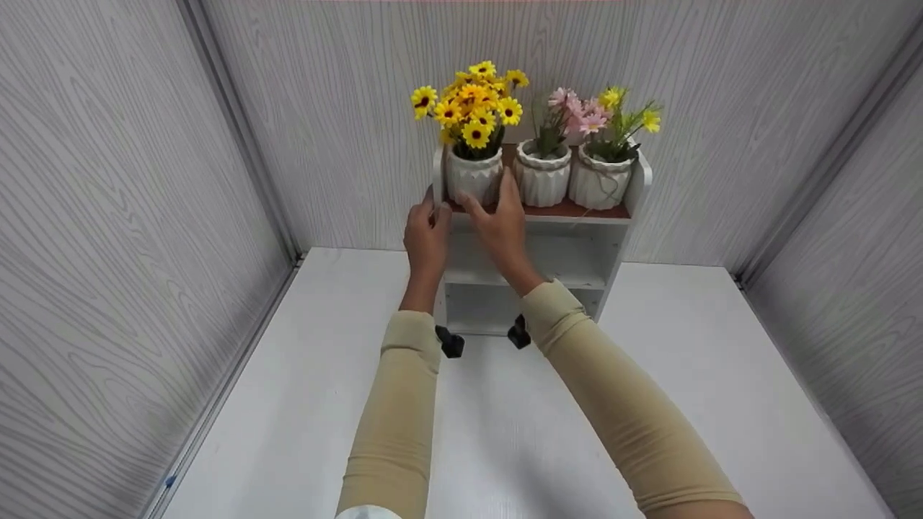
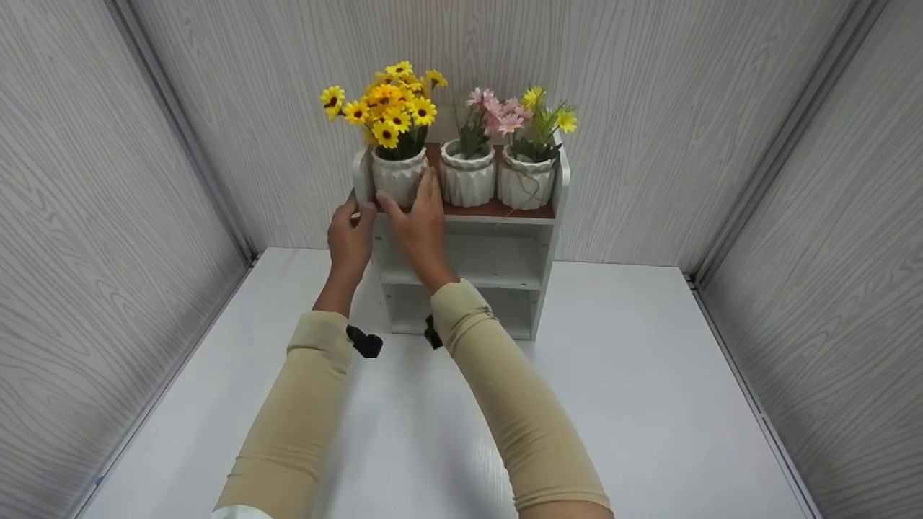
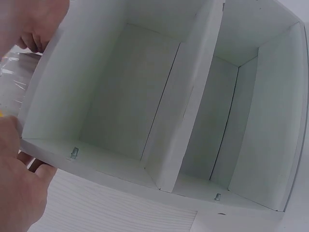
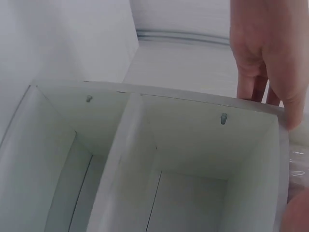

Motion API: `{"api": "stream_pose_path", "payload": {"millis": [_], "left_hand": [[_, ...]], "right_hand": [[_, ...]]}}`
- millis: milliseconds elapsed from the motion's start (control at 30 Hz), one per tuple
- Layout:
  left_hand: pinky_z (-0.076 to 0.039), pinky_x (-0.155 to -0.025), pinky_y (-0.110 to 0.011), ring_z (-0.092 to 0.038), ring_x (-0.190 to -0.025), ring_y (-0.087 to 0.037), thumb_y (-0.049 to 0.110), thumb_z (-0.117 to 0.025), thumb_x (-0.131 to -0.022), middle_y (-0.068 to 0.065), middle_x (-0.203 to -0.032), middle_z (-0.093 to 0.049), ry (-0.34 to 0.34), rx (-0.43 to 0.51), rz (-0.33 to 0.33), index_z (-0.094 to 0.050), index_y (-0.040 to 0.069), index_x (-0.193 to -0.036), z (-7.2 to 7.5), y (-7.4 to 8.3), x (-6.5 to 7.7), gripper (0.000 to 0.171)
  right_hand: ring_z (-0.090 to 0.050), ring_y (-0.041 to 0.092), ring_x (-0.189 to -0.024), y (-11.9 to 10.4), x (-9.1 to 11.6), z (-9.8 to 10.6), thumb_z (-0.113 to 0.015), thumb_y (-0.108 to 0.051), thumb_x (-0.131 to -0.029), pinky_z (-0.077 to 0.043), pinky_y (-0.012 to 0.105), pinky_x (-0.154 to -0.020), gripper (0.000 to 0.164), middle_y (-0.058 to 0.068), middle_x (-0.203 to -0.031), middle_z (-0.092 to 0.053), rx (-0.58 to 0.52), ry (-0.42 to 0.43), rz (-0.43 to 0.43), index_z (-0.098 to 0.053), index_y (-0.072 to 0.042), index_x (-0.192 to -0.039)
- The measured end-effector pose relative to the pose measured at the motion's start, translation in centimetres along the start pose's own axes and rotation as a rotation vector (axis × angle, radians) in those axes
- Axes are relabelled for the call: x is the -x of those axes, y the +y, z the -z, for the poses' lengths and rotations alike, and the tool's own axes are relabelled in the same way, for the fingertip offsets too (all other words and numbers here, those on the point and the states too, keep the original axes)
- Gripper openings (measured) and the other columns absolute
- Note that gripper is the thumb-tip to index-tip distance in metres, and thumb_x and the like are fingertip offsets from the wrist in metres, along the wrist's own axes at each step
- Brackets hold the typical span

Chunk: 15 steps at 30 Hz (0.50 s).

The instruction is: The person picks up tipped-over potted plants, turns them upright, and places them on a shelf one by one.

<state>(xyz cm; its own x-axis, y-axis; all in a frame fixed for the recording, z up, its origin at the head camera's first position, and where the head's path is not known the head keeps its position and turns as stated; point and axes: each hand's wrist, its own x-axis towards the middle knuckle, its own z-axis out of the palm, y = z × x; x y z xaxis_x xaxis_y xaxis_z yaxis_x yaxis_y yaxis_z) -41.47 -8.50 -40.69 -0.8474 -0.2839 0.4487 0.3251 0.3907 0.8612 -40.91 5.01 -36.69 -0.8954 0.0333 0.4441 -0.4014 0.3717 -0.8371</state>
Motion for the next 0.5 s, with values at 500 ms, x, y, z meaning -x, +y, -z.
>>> {"api": "stream_pose_path", "payload": {"millis": [500], "left_hand": [[-0.044,-0.082,-0.035,-0.05,-0.093,-0.018,0.033,-0.045,-0.108,-0.008,-0.108,-0.056,-0.003,0.046,-0.047,-0.041,0.02,-0.156,0.8,-1.2,0.4,0.05]], "right_hand": [[-0.031,0.026,-0.15,5.6,11.2,9.6,-0.057,-0.051,-0.1,-0.029,0.05,-0.12,0.077,0.009,-0.162,-0.031,0.112,-0.155,0.09,-0.027,-0.012,-0.16]]}}
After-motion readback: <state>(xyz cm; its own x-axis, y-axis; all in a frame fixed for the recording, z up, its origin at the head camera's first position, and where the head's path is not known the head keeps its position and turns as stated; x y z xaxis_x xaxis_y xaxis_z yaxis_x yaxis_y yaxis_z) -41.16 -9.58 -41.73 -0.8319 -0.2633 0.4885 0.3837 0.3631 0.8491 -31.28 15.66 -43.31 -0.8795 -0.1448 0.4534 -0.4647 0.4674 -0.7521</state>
